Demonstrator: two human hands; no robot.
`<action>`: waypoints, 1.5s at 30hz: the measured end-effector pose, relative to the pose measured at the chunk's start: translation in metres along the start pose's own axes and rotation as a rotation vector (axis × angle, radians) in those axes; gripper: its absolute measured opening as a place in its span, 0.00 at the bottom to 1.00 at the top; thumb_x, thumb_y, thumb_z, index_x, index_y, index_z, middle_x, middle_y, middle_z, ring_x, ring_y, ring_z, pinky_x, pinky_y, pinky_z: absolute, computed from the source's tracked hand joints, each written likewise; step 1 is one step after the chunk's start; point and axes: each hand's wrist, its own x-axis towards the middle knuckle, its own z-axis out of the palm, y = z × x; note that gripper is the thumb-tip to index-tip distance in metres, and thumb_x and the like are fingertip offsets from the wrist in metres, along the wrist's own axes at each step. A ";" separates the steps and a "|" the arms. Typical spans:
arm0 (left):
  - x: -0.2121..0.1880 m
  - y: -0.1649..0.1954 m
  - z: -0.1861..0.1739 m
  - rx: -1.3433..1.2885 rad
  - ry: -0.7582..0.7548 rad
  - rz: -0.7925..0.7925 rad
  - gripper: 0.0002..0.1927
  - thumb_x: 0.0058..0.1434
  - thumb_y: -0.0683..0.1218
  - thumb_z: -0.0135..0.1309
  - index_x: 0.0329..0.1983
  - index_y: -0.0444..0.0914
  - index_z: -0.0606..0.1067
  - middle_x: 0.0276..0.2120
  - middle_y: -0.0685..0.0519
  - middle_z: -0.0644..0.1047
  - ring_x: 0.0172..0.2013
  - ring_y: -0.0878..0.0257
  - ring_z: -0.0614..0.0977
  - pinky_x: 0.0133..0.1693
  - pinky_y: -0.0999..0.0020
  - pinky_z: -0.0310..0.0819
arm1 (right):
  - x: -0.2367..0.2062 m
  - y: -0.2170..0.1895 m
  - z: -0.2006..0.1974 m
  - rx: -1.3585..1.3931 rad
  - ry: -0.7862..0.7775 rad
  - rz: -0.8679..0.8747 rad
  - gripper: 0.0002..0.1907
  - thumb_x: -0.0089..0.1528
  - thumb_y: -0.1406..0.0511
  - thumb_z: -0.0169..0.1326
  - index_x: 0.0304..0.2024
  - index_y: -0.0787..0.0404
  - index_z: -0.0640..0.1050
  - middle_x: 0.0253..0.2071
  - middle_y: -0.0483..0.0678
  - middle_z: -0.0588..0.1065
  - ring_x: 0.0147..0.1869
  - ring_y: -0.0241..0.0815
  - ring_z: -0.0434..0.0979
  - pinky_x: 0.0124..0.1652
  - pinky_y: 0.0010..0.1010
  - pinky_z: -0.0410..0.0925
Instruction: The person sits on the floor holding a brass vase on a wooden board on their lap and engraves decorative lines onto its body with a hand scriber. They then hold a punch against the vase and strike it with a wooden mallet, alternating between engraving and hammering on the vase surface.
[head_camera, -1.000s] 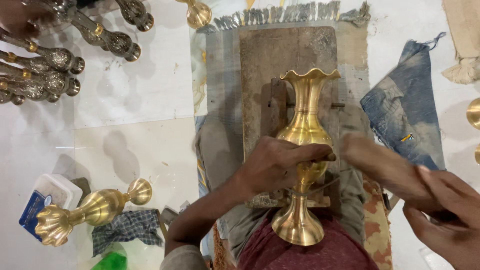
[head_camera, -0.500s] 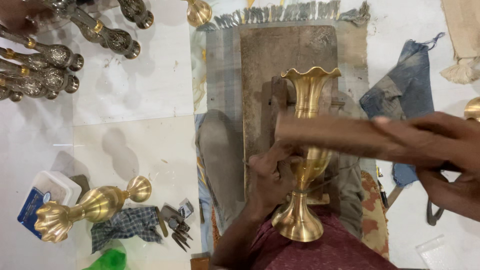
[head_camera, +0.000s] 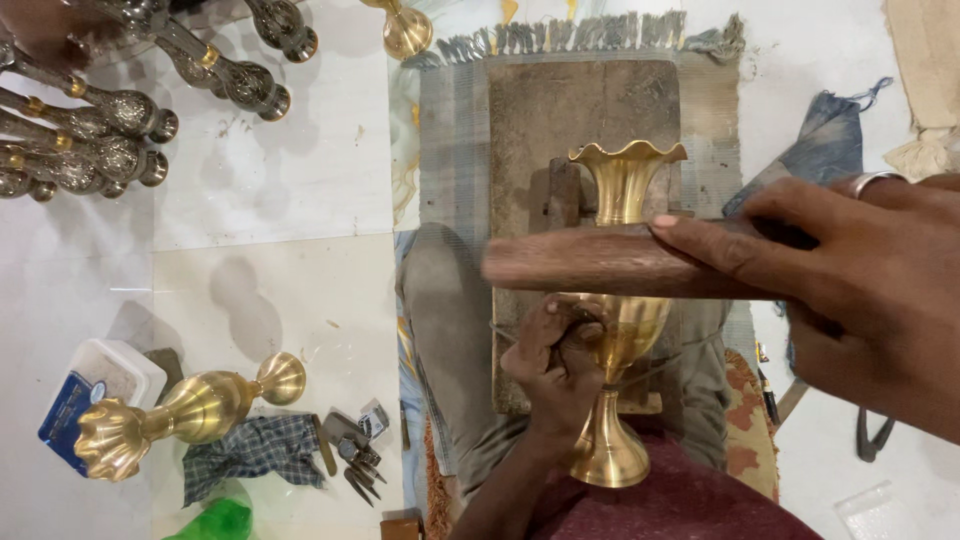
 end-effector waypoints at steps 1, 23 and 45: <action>0.000 0.000 0.000 0.002 0.011 0.014 0.10 0.69 0.36 0.47 0.50 0.30 0.75 0.36 0.50 0.83 0.34 0.63 0.88 0.38 0.71 0.88 | 0.001 -0.002 -0.003 -0.057 -0.019 -0.003 0.49 0.54 0.69 0.55 0.74 0.29 0.58 0.49 0.40 0.76 0.35 0.35 0.83 0.40 0.29 0.79; -0.005 -0.032 0.004 -0.459 0.316 -0.176 0.12 0.67 0.34 0.57 0.52 0.32 0.73 0.36 0.50 0.84 0.34 0.59 0.87 0.36 0.66 0.85 | -0.017 0.016 0.035 0.354 0.241 -0.068 0.51 0.48 0.71 0.60 0.75 0.45 0.63 0.50 0.48 0.77 0.39 0.39 0.82 0.40 0.29 0.77; -0.012 0.031 -0.011 0.114 -0.850 0.167 0.19 0.62 0.40 0.59 0.58 0.38 0.79 0.25 0.49 0.79 0.21 0.61 0.79 0.28 0.64 0.75 | -0.039 -0.098 0.259 1.657 0.870 0.183 0.19 0.63 0.64 0.60 0.56 0.64 0.77 0.49 0.59 0.80 0.53 0.53 0.79 0.49 0.41 0.70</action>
